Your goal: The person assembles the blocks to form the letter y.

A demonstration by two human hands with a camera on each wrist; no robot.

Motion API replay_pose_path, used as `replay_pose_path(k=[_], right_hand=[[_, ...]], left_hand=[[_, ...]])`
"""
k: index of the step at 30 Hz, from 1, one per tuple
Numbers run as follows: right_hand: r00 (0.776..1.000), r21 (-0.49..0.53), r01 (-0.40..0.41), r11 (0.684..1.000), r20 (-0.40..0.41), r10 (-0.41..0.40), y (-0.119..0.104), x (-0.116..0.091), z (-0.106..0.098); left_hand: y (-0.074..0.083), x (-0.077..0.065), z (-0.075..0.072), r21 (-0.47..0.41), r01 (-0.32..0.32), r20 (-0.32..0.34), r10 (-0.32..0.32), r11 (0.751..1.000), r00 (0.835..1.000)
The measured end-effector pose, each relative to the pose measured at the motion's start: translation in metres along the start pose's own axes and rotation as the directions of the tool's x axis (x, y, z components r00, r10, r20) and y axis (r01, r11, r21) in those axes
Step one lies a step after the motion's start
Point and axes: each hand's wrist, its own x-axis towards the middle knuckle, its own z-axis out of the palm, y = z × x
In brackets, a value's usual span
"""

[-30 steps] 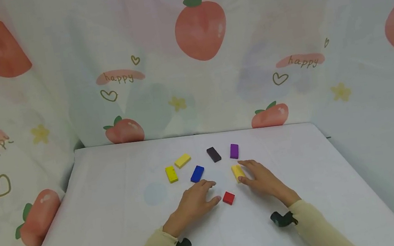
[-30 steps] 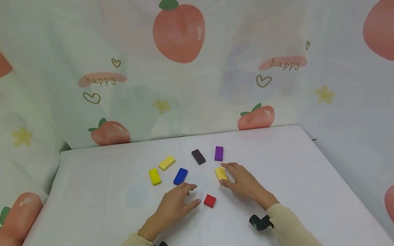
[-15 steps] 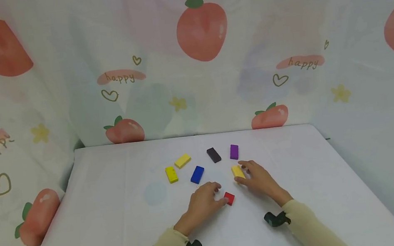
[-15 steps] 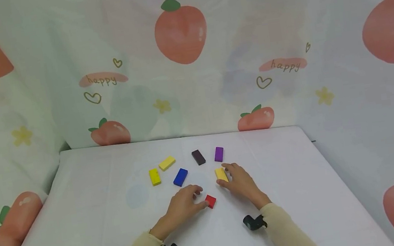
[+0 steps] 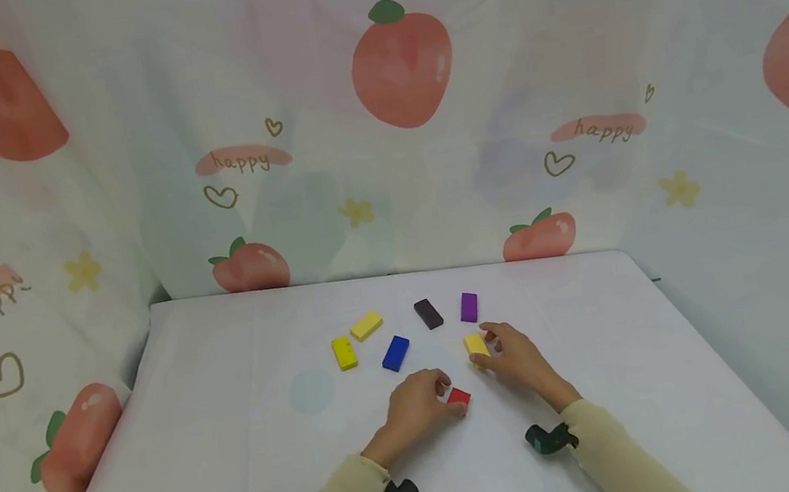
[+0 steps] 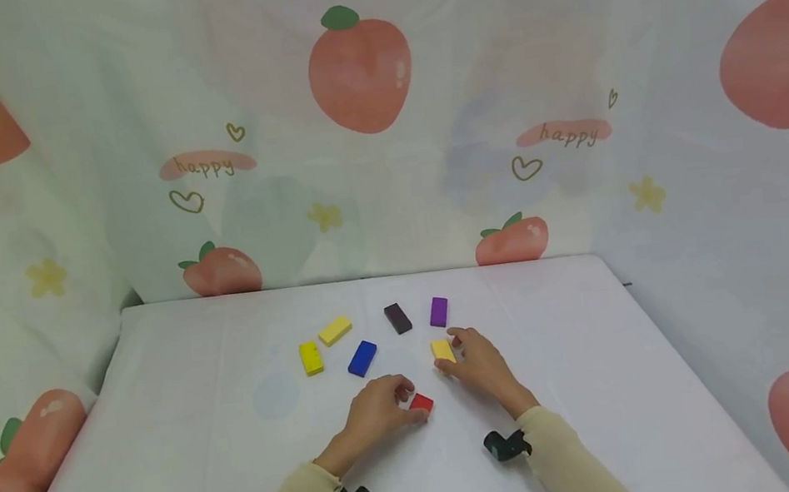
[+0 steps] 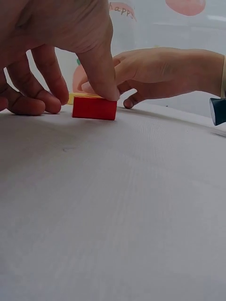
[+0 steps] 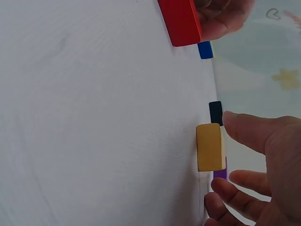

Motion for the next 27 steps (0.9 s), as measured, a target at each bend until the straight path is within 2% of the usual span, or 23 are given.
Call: replay_pose_path(k=[6,18,27], right_hand=[[1.0,-0.017,-0.004,1.0,-0.001,0.004,0.0037,0.0048,-0.0004],[0.998,0.065,-0.062,0.996,-0.009,0.063,0.0079,0.0048,-0.0011],[0.997,0.085,-0.072,0.994,-0.035,0.076,0.0089,0.0068,0.0048]], left_hand=[[0.0022,0.0016,0.0002,0.024,-0.026,-0.011,0.027,0.999,1.0],[0.0023,0.0002,-0.0008,0.019,-0.039,0.01,0.039,0.999,0.999],[0.0013,0.0001,0.0057,0.105,-0.082,-0.03,0.085,0.991,0.996]])
